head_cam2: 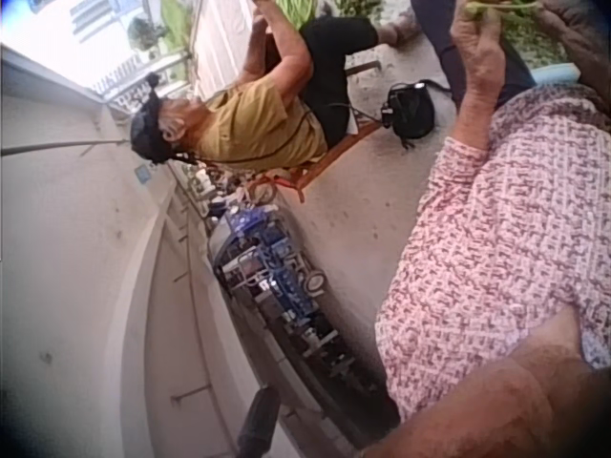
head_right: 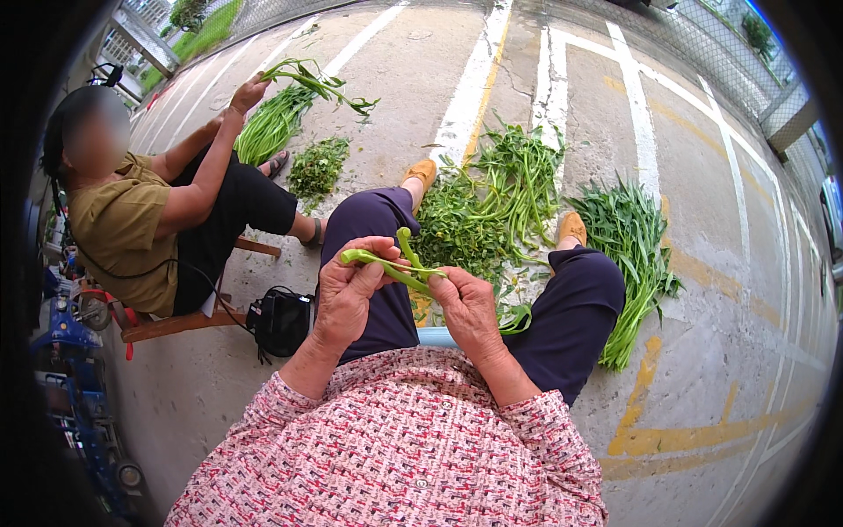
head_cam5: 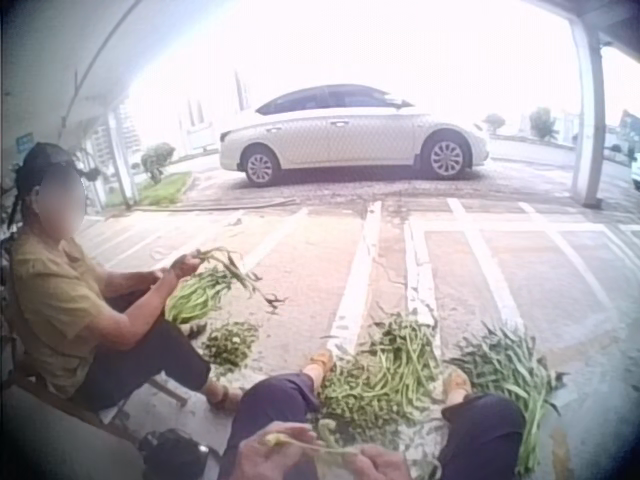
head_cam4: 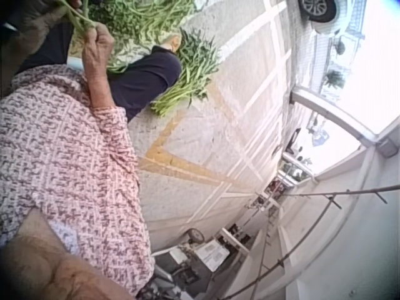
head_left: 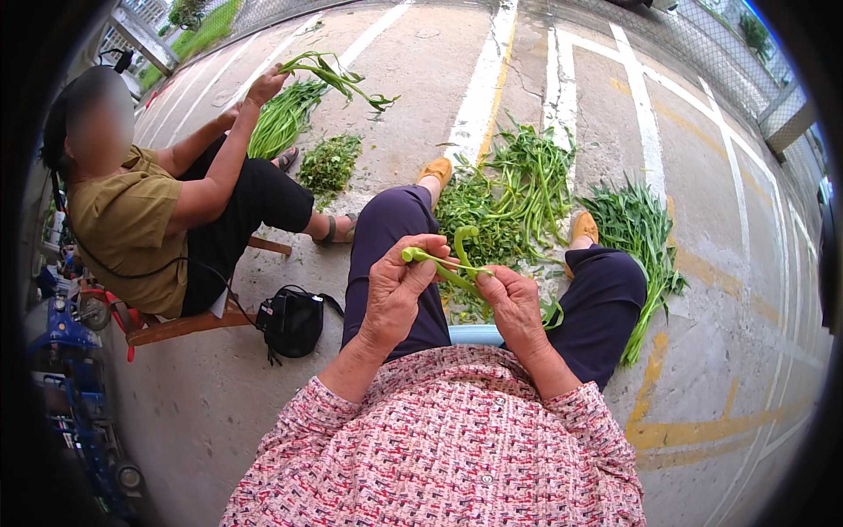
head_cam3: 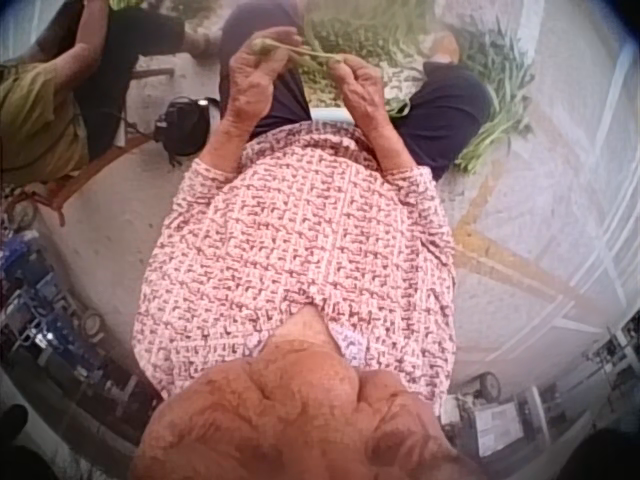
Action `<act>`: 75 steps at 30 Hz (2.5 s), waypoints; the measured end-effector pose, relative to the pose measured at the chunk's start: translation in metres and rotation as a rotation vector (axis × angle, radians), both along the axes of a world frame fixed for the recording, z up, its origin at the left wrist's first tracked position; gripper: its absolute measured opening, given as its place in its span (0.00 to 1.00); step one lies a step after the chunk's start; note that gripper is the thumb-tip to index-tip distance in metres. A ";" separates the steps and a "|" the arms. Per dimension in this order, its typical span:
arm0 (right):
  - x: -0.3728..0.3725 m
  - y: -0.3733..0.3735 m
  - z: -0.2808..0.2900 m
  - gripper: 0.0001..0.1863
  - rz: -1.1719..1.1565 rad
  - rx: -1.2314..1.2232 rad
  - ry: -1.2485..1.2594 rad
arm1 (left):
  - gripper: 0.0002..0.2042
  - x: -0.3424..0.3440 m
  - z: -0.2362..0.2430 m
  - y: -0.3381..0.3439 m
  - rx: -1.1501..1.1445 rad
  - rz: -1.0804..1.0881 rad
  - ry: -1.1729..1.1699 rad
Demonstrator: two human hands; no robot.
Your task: The person picks through a pile of green leafy vegetables by hand, snapping the stems into segments and removing unwanted parts. The cleaned pieces are gathered into a bunch.
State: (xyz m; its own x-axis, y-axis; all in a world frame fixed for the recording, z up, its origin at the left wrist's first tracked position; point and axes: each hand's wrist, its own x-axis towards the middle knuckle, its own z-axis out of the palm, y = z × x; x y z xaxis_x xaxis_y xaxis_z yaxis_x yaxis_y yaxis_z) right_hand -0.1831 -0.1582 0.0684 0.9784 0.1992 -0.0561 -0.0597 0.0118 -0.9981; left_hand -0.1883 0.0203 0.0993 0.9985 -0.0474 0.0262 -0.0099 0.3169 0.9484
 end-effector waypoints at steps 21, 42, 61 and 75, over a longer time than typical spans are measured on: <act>0.000 -0.004 -0.026 0.13 0.187 0.059 0.168 | 0.09 0.001 -0.005 -0.001 -0.038 -0.162 0.053; 0.004 -0.041 -0.014 0.11 0.202 0.500 0.456 | 0.12 0.002 -0.006 0.001 -0.113 -0.071 0.274; -0.006 -0.055 -0.025 0.11 0.335 0.212 0.447 | 0.05 0.003 -0.011 0.008 -0.091 0.112 0.212; 0.000 -0.052 -0.047 0.15 -0.148 0.198 0.499 | 0.05 0.003 0.002 0.001 -0.061 0.201 0.171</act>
State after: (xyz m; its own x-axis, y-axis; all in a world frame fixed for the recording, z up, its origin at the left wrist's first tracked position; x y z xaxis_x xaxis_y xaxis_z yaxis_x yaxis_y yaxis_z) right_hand -0.1828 -0.2104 0.0213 0.8608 0.1155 -0.4956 -0.5083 0.2404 -0.8269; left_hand -0.1856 0.0216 0.1014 0.9779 0.1486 -0.1471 0.0806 0.3815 0.9209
